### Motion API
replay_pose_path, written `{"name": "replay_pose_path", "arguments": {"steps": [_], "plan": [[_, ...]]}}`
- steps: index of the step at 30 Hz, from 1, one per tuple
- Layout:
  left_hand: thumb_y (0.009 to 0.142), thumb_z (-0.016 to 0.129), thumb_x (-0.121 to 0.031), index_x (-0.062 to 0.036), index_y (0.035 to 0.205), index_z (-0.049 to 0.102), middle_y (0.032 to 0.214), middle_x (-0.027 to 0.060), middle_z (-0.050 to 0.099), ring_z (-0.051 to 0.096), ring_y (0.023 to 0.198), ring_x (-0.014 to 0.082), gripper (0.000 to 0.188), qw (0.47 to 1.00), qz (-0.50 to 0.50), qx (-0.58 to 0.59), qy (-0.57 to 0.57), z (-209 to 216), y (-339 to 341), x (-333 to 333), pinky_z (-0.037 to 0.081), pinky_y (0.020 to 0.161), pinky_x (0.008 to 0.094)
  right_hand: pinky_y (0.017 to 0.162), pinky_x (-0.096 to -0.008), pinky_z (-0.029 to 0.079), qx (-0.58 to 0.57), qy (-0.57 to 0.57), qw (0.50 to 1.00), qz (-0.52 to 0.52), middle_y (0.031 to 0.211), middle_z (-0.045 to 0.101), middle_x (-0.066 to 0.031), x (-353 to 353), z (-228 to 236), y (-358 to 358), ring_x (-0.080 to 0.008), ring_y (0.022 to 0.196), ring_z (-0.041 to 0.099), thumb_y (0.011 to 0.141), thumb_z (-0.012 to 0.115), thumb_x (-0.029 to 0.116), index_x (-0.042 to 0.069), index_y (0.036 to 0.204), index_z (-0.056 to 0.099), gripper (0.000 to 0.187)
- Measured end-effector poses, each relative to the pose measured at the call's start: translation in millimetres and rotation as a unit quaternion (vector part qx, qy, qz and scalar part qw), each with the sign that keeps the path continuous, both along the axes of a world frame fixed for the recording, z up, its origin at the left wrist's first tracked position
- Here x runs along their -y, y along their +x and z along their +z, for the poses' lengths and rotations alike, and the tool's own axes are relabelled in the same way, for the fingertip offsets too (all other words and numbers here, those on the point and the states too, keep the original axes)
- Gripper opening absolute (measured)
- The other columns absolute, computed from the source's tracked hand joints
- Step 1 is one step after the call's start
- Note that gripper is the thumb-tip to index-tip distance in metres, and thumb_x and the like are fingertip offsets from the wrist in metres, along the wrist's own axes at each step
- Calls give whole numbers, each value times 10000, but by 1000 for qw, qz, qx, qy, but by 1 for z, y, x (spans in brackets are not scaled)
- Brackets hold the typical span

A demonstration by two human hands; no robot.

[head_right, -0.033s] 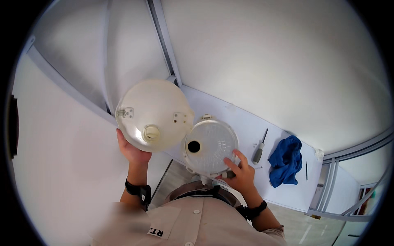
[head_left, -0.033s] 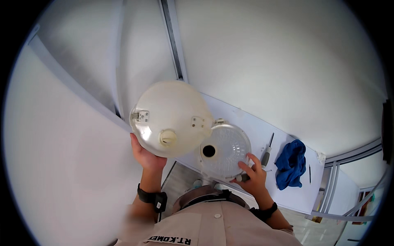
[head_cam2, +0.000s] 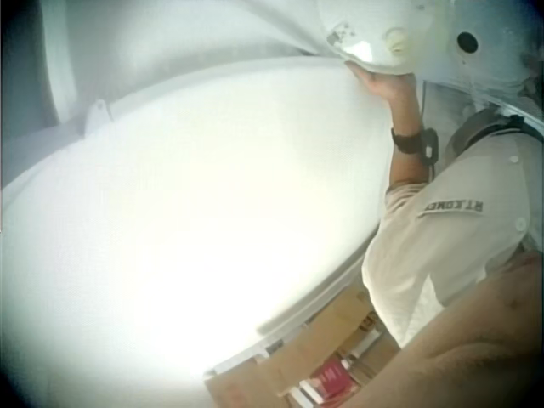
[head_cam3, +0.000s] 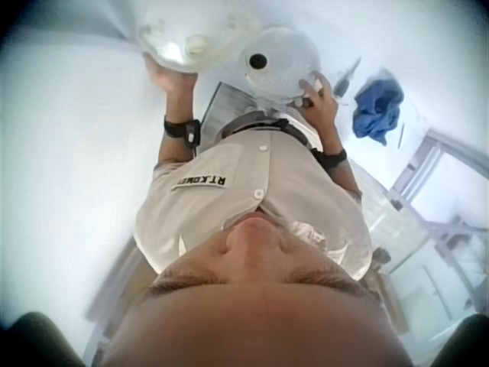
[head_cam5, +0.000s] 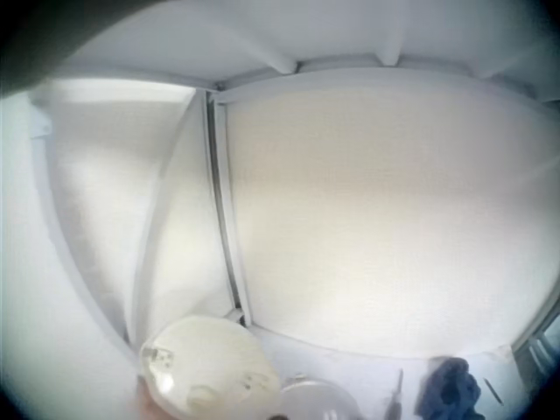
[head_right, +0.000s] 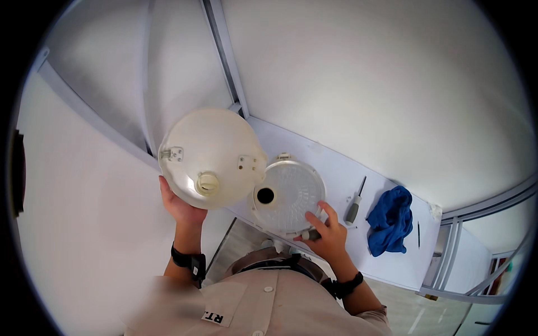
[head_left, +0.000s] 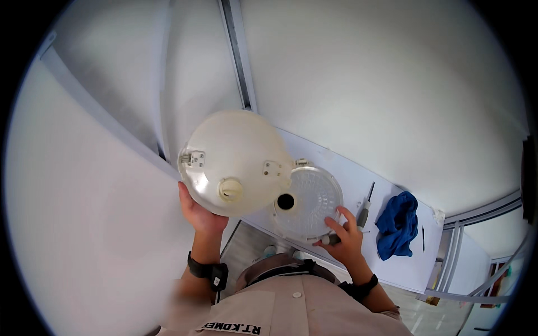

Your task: The person wipes the exterior of a white cylindrical appliance with a blue cloth, then opens its lid. Using a screwdriver, they pry and unscrew fasteners to separate the lid from the main body and remove internal components.

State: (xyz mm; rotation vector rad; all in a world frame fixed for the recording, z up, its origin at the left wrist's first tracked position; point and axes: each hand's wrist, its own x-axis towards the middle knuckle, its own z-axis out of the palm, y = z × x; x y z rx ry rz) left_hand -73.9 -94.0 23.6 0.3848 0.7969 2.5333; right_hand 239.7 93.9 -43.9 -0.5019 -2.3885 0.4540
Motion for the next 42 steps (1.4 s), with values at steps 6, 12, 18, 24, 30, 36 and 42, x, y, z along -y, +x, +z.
{"name": "replay_pose_path", "arguments": {"steps": [6,12,18,24,30,36,42], "plan": [[1128,330,-580,-66,1625,393,1621,151,481,515,1447,346,717,999,-32,32,19,16,20,12,466,1169,501,599,-329,597,1,-10,1000,-25,1521,579,-152,-28,-8,-54,-232,725,746,575,1024,395,174,1261,738,776],[1136,326,-553,-40,1623,391,1594,174,510,525,1432,377,711,997,-73,10,-24,12,41,19,459,1169,529,657,-374,612,38,-3,998,-46,1598,527,-85,-51,1,-101,-266,798,764,710,963,344,190,1331,711,687],[1136,308,-573,-16,1621,386,1619,193,487,527,1434,399,743,981,-192,33,1,-10,64,15,464,1165,545,707,-388,604,-20,-74,996,-40,1534,577,-134,-67,13,-97,-301,885,758,833,884,278,139,1335,707,551],[1134,368,-569,14,1578,436,1530,184,579,587,1377,343,736,933,-344,77,-68,-33,87,-20,487,1149,463,807,-334,548,-214,-258,938,-92,1198,678,-156,-101,4,2,-223,964,672,991,737,180,0,1136,670,241],[1143,434,-429,43,1535,478,1428,174,640,650,1265,272,616,911,-383,11,-156,-53,115,-63,526,1080,396,726,-259,461,-241,-232,908,-253,876,601,-6,-102,42,97,-102,798,570,1098,601,279,48,1047,637,239],[1151,423,-407,49,1486,527,1397,187,659,668,1242,281,575,874,-414,76,-245,-94,131,-90,540,1067,406,669,-430,541,-22,-166,878,-448,829,730,-190,-96,23,134,-353,734,724,1012,748,402,20,1089,631,407],[1165,361,-436,23,1510,520,1450,176,640,640,1302,318,596,858,-437,159,-219,-129,147,-99,506,1128,452,747,-501,578,150,-167,904,-364,969,746,-205,-91,-61,129,-429,885,734,956,772,433,72,1252,652,481]]}}
